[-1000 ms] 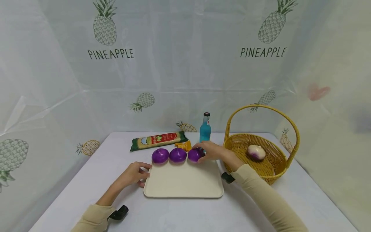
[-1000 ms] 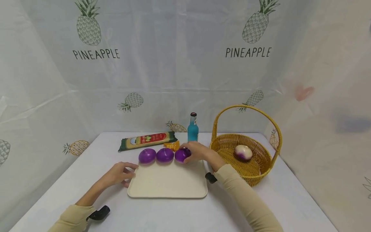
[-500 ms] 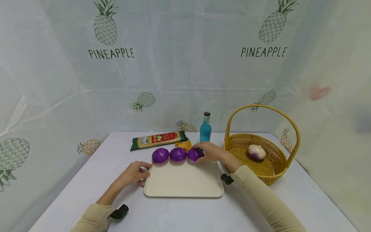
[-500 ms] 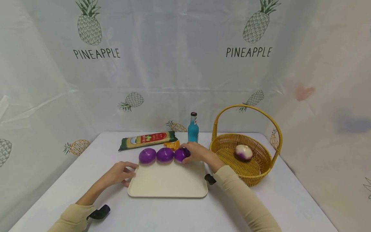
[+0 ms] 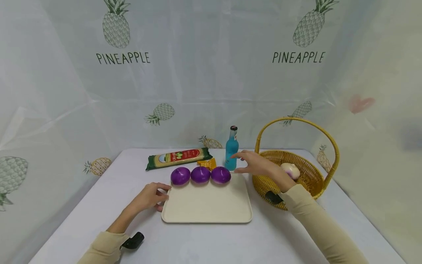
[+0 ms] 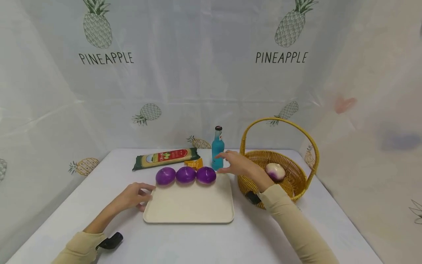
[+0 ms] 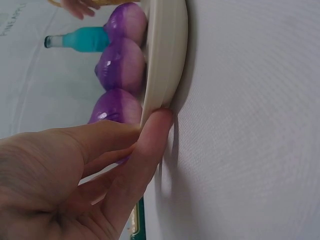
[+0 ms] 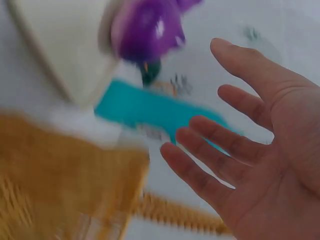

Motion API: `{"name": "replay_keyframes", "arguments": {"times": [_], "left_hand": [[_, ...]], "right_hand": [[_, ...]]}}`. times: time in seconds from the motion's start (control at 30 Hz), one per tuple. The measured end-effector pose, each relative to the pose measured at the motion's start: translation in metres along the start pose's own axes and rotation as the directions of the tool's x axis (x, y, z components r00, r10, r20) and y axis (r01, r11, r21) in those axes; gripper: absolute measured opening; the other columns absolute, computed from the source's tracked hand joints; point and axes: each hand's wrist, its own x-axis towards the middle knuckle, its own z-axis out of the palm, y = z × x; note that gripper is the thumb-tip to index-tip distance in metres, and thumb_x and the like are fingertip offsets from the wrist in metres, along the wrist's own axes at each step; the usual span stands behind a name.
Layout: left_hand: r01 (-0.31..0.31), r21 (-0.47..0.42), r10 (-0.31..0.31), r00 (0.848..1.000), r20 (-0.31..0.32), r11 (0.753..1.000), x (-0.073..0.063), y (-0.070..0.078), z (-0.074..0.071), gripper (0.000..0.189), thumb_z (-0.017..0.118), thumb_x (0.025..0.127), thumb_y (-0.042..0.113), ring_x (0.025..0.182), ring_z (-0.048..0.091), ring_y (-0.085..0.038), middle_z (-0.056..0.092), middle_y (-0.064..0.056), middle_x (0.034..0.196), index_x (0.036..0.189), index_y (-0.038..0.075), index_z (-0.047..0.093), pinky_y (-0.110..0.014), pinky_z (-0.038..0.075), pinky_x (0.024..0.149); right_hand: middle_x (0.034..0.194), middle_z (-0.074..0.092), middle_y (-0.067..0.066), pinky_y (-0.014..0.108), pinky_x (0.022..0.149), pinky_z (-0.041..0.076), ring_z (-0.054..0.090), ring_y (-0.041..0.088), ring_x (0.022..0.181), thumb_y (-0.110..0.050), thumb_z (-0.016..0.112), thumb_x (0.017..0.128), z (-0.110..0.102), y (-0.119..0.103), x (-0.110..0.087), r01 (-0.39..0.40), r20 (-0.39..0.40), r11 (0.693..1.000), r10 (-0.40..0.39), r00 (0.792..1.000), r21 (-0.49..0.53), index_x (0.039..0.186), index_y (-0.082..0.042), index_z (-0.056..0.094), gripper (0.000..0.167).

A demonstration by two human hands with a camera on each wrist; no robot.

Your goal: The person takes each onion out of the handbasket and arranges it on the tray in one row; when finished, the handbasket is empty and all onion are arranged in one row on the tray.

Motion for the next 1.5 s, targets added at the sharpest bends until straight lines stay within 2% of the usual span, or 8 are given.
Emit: {"name": "replay_keyframes", "arguments": {"times": [0.17, 0.33, 0.47, 0.63, 0.83, 1.07, 1.23, 1.5], "left_hand": [[-0.013, -0.002, 0.013, 1.0, 0.003, 1.0, 0.002, -0.001, -0.003, 0.036, 0.069, 0.086, 0.002, 0.086, 0.068, -0.02, 0.07, -0.02, 0.11, 0.122, -0.001, 0.066, -0.026, 0.059, 0.057], [-0.015, -0.008, 0.015, 1.0, 0.008, 1.0, 0.001, -0.002, -0.002, 0.037, 0.069, 0.086, 0.002, 0.085, 0.068, -0.019, 0.07, -0.02, 0.11, 0.123, -0.001, 0.066, -0.027, 0.059, 0.056], [-0.008, -0.024, 0.008, 1.0, 0.017, 1.0, 0.0, 0.0, -0.001, 0.038, 0.068, 0.086, 0.001, 0.083, 0.068, -0.019, 0.07, -0.021, 0.109, 0.124, -0.003, 0.064, -0.027, 0.059, 0.054], [0.002, -0.018, -0.002, 1.0, 0.013, 1.0, 0.0, 0.001, 0.0, 0.038, 0.069, 0.086, 0.002, 0.082, 0.068, -0.018, 0.07, -0.02, 0.109, 0.124, -0.002, 0.065, -0.027, 0.058, 0.055], [0.012, -0.009, -0.012, 1.0, 0.003, 1.0, 0.003, -0.001, 0.001, 0.037, 0.069, 0.086, 0.002, 0.082, 0.067, -0.017, 0.071, -0.018, 0.11, 0.123, 0.0, 0.066, -0.027, 0.058, 0.054], [0.028, -0.022, -0.028, 1.0, 0.002, 0.999, 0.003, -0.001, 0.002, 0.038, 0.07, 0.086, 0.002, 0.079, 0.066, -0.016, 0.071, -0.018, 0.109, 0.123, 0.001, 0.066, -0.028, 0.058, 0.053], [0.025, -0.02, -0.025, 1.0, 0.002, 0.999, 0.003, 0.0, 0.001, 0.038, 0.069, 0.086, 0.002, 0.078, 0.067, -0.016, 0.071, -0.019, 0.108, 0.124, 0.001, 0.065, -0.028, 0.058, 0.052], [0.024, -0.012, -0.024, 1.0, 0.003, 1.0, 0.001, 0.0, 0.001, 0.039, 0.069, 0.086, 0.002, 0.078, 0.067, -0.016, 0.07, -0.02, 0.109, 0.124, 0.0, 0.065, -0.028, 0.058, 0.052]], "right_hand": [[0.134, 0.059, 0.013, 0.048, 0.097, 0.054, 0.059, 0.032, 0.118, -0.037, 0.069, 0.09, -0.026, 0.028, -0.022, -0.054, -0.044, 0.996, 0.058, 0.997, 0.074, 0.137, -0.011, 0.054, 0.056], [0.132, 0.06, 0.018, 0.055, 0.099, 0.05, 0.058, 0.039, 0.12, -0.031, 0.069, 0.092, -0.04, 0.062, -0.042, -0.047, -0.096, 0.991, 0.06, 0.994, 0.126, 0.136, -0.004, 0.054, 0.054], [0.133, 0.059, 0.021, 0.058, 0.1, 0.047, 0.056, 0.041, 0.121, -0.033, 0.068, 0.092, -0.045, 0.084, -0.053, -0.067, -0.128, 0.993, 0.08, 0.989, 0.102, 0.134, -0.004, 0.056, 0.053], [0.131, 0.059, 0.025, 0.058, 0.097, 0.048, 0.057, 0.043, 0.118, -0.033, 0.067, 0.093, -0.045, 0.106, -0.062, -0.123, -0.12, 0.991, 0.129, 0.984, 0.059, 0.132, 0.001, 0.056, 0.053], [0.131, 0.056, 0.032, 0.062, 0.096, 0.046, 0.053, 0.051, 0.118, -0.022, 0.07, 0.09, -0.042, 0.122, -0.072, -0.168, -0.055, 0.985, 0.17, 0.984, 0.03, 0.131, 0.008, 0.054, 0.054], [0.139, 0.047, 0.036, 0.066, 0.097, 0.043, 0.045, 0.056, 0.124, -0.028, 0.069, 0.091, -0.042, 0.132, -0.079, -0.237, 0.076, 0.971, 0.234, 0.969, 0.036, 0.139, 0.004, 0.047, 0.062], [0.138, 0.045, 0.038, 0.066, 0.094, 0.043, 0.045, 0.058, 0.123, -0.027, 0.072, 0.088, -0.042, 0.137, -0.081, -0.244, 0.112, 0.967, 0.236, 0.965, 0.068, 0.139, 0.006, 0.045, 0.065], [0.133, 0.049, 0.038, 0.063, 0.092, 0.045, 0.048, 0.056, 0.119, -0.025, 0.07, 0.089, -0.042, 0.141, -0.082, -0.287, 0.145, 0.955, 0.275, 0.95, 0.073, 0.138, 0.005, 0.047, 0.062]]}}
